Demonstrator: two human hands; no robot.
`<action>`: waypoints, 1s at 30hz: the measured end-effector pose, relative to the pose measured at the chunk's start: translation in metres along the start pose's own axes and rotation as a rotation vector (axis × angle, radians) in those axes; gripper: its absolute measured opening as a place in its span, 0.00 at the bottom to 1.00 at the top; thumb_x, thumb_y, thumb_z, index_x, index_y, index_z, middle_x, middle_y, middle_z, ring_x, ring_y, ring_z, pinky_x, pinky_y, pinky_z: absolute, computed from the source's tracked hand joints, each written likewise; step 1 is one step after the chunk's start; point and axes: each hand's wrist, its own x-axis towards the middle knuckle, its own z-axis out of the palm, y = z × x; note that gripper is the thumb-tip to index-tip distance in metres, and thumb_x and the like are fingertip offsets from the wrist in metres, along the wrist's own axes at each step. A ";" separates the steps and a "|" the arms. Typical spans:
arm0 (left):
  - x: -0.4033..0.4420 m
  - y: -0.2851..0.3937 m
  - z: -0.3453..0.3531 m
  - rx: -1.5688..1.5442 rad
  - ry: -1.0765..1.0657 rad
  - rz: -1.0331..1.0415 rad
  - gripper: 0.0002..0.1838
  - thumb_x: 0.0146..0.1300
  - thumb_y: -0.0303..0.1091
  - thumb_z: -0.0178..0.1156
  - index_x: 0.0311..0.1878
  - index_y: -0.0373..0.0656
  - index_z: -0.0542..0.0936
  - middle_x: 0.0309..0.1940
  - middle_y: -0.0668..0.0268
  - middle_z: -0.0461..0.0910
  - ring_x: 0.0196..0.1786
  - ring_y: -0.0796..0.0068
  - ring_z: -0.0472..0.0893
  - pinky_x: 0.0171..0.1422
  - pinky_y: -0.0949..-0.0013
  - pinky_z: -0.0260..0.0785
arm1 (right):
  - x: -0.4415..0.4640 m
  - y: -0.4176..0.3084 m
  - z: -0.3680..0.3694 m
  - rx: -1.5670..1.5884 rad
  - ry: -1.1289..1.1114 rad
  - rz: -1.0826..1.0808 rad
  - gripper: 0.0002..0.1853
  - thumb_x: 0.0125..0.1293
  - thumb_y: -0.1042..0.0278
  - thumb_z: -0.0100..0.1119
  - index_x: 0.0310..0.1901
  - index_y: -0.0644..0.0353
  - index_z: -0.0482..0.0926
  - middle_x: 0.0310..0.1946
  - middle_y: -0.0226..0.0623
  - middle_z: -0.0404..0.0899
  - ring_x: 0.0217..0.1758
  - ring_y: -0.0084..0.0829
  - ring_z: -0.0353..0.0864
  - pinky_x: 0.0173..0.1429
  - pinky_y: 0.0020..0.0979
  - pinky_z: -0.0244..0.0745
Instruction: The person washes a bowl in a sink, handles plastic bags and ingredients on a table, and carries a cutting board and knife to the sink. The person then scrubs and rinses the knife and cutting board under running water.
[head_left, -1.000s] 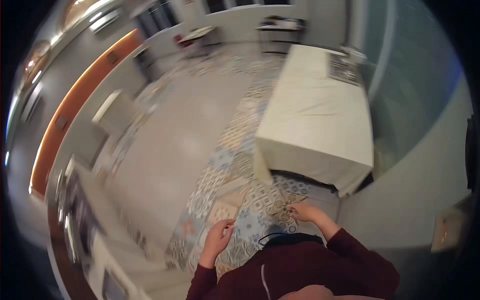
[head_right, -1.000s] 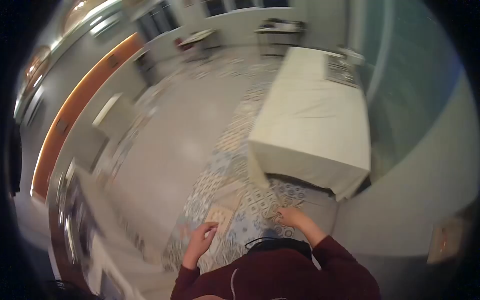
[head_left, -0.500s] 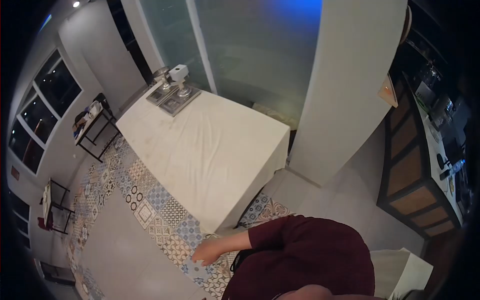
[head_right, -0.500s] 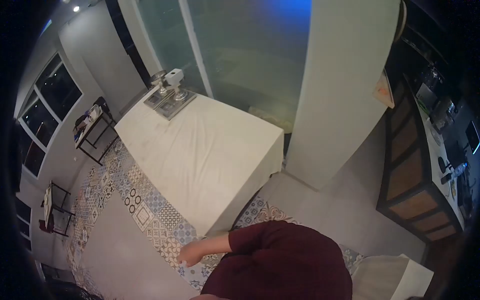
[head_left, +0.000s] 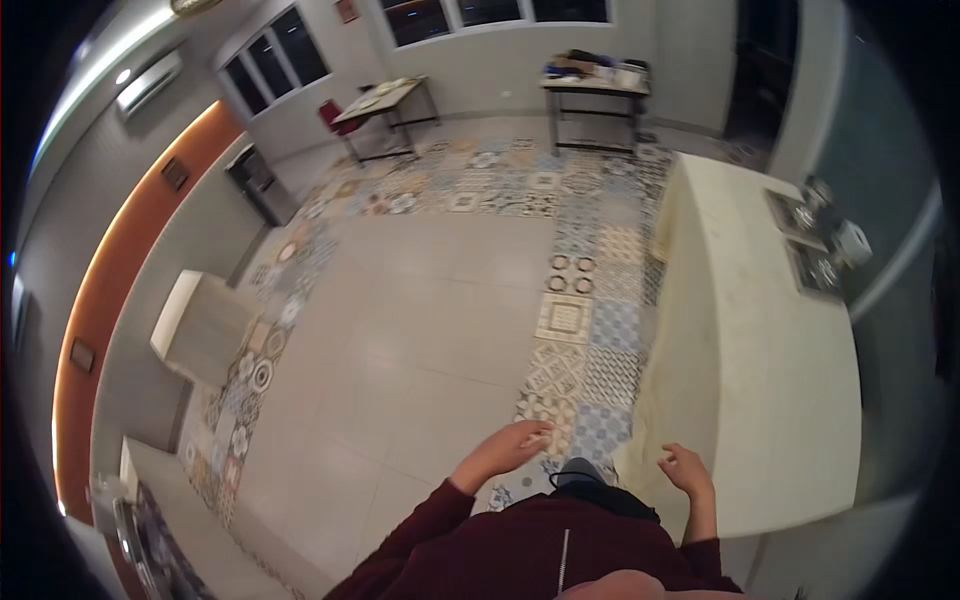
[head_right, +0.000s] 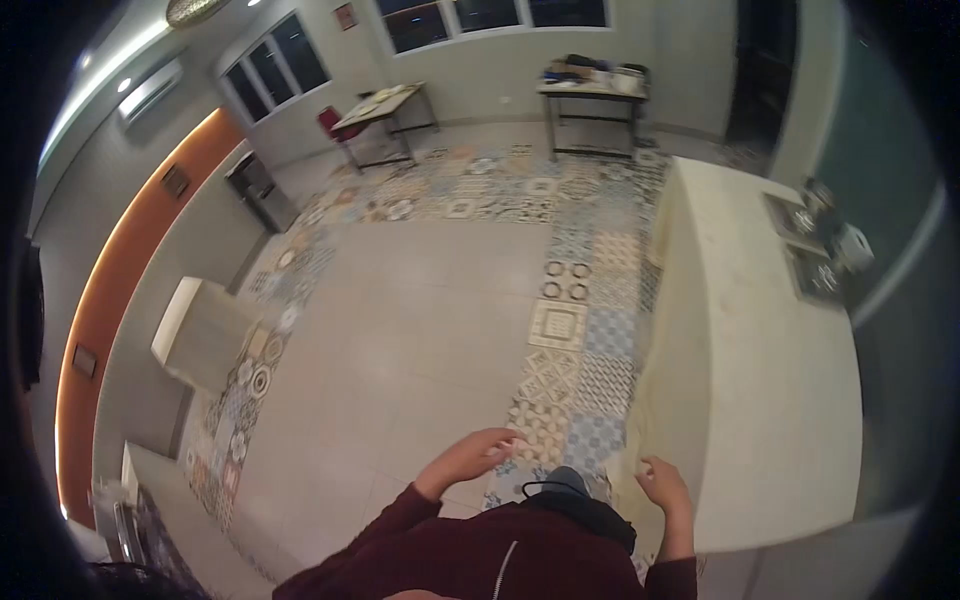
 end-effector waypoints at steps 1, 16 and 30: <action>0.020 0.002 -0.024 -0.088 -0.084 -0.020 0.17 0.61 0.37 0.52 0.51 0.39 0.72 0.44 0.55 0.75 0.44 0.62 0.77 0.48 0.67 0.68 | 0.025 -0.019 0.002 -0.004 0.031 -0.003 0.20 0.52 0.62 0.59 0.47 0.59 0.74 0.33 0.47 0.79 0.37 0.42 0.79 0.43 0.36 0.73; 0.210 -0.213 -0.366 -0.042 0.529 -0.441 0.16 0.60 0.37 0.52 0.48 0.39 0.74 0.39 0.56 0.78 0.41 0.63 0.78 0.45 0.66 0.70 | 0.603 -0.389 0.012 -0.339 -0.193 -0.592 0.19 0.54 0.61 0.55 0.46 0.60 0.73 0.41 0.47 0.75 0.46 0.46 0.73 0.49 0.40 0.69; 0.424 -0.461 -0.758 0.133 0.353 -0.251 0.13 0.59 0.35 0.52 0.44 0.40 0.75 0.33 0.57 0.78 0.34 0.61 0.78 0.40 0.64 0.70 | 0.960 -0.731 0.161 -0.140 -0.620 -0.849 0.20 0.55 0.60 0.56 0.49 0.57 0.72 0.37 0.46 0.78 0.41 0.43 0.77 0.46 0.37 0.71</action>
